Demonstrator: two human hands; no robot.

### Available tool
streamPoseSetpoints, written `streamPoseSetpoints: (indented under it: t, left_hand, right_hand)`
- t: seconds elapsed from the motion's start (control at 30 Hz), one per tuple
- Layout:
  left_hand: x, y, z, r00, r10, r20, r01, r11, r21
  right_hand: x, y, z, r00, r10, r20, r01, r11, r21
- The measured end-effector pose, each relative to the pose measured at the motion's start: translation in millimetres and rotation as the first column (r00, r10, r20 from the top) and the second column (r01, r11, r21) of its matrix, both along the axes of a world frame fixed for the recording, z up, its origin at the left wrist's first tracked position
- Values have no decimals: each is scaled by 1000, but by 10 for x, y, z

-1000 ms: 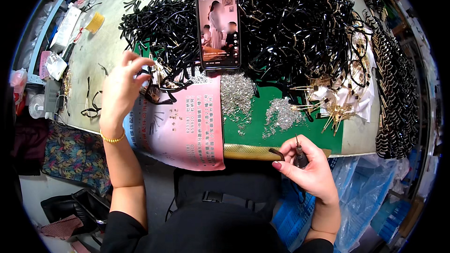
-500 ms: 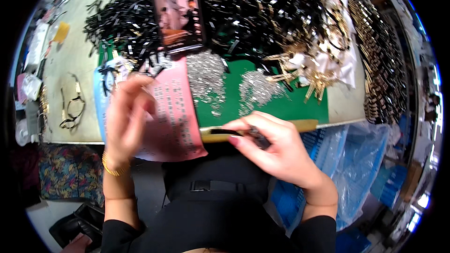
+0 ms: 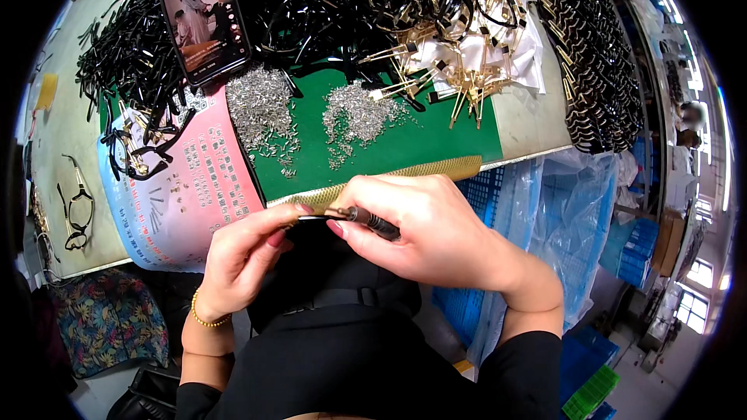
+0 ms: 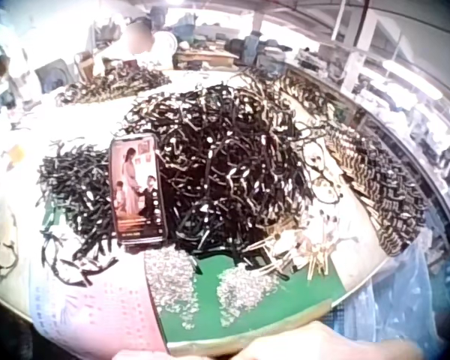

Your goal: The person assembles eyeglasses by attaching black temple arms to eyeglass frames using a small screwdriver. They repeatedly pick up temple arms and frames, align the hinges, and tighten screws to secure the parts. Completed glasses are placed on the table.

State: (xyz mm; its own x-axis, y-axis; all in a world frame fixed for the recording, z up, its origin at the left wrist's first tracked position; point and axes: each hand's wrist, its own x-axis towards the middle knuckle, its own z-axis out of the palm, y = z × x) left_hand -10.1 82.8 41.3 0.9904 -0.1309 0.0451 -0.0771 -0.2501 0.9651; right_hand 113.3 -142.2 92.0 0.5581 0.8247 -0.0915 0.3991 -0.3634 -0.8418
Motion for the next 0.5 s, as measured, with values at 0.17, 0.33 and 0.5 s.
streamPoseSetpoints:
  t: [0.17, 0.33, 0.5]
  left_hand:
    - [-26, -18, 10, 978, -137, 159, 71, 929, 365]
    - [-110, -91, -31, 999, -28, 33, 10, 890, 456]
    - [-38, -73, 58, 934, 199, -298, -224, 973, -51]
  right_hand:
    - [-4, -9, 54, 959, 264, 103, -249, 959, -136]
    - [128, -63, 72, 999, 31, -29, -40, 930, -367]
    - [166, -171, -51, 936, 152, 316, 17, 881, -473]
